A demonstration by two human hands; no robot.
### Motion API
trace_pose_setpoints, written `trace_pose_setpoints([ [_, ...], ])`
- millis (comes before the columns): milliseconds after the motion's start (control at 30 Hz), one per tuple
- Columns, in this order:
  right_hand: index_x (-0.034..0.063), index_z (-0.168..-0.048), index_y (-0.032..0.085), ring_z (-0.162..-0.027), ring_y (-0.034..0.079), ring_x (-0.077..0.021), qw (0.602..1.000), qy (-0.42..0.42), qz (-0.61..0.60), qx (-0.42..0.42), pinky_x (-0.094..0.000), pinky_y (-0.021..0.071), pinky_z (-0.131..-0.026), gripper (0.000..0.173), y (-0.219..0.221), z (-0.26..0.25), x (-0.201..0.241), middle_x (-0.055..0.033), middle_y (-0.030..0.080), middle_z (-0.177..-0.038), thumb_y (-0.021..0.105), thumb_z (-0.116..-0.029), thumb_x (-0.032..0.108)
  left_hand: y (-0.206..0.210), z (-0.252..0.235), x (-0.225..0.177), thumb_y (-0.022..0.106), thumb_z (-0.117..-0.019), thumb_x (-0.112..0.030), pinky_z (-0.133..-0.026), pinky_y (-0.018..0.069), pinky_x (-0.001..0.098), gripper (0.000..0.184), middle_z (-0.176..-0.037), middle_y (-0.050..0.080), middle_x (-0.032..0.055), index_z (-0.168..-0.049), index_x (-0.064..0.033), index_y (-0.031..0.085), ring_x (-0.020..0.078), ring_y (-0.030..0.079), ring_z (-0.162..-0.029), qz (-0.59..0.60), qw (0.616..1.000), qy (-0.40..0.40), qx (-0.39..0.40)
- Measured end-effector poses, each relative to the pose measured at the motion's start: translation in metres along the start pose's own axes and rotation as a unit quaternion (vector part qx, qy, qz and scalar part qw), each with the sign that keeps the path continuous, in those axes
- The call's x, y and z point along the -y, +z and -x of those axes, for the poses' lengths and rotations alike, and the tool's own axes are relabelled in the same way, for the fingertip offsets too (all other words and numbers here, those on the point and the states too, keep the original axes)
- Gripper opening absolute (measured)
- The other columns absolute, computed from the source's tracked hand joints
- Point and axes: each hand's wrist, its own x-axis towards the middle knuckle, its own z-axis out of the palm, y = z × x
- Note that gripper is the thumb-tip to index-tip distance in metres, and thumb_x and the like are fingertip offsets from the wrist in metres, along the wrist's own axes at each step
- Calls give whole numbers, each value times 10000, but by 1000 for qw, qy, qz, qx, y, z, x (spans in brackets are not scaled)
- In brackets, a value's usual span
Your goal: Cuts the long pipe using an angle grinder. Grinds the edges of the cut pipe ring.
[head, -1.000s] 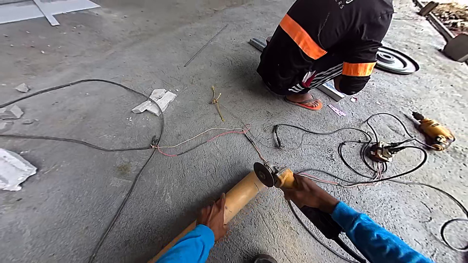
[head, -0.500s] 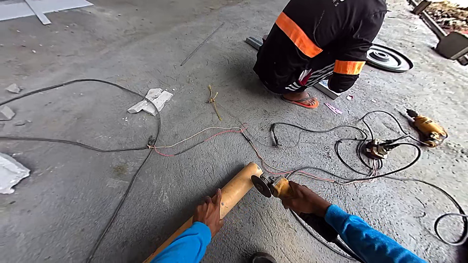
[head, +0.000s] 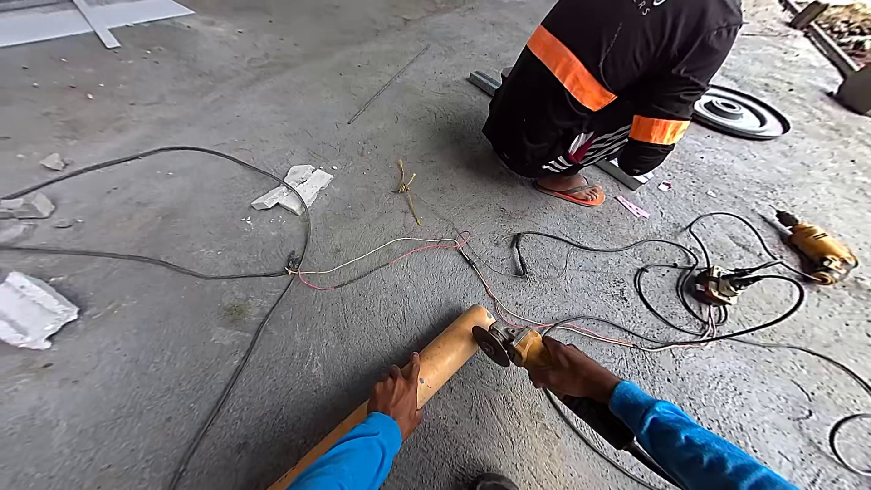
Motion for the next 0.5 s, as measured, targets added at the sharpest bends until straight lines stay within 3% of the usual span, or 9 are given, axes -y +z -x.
trace_pose_setpoints([
  [500, 44, -1291, 568, -1105, 659, -360, 1000, 17, 20, 2, -589, 512, -950, 716, -4, -8, 13, -186, 680, -1141, 782, -806, 525, 5, -1, -1, 729, -872, -389, -912, 535, 544, 1067, -1478, 475, 286, -1666, -182, 48, 449, 603, -1211, 9, 1000, 1, -6],
])
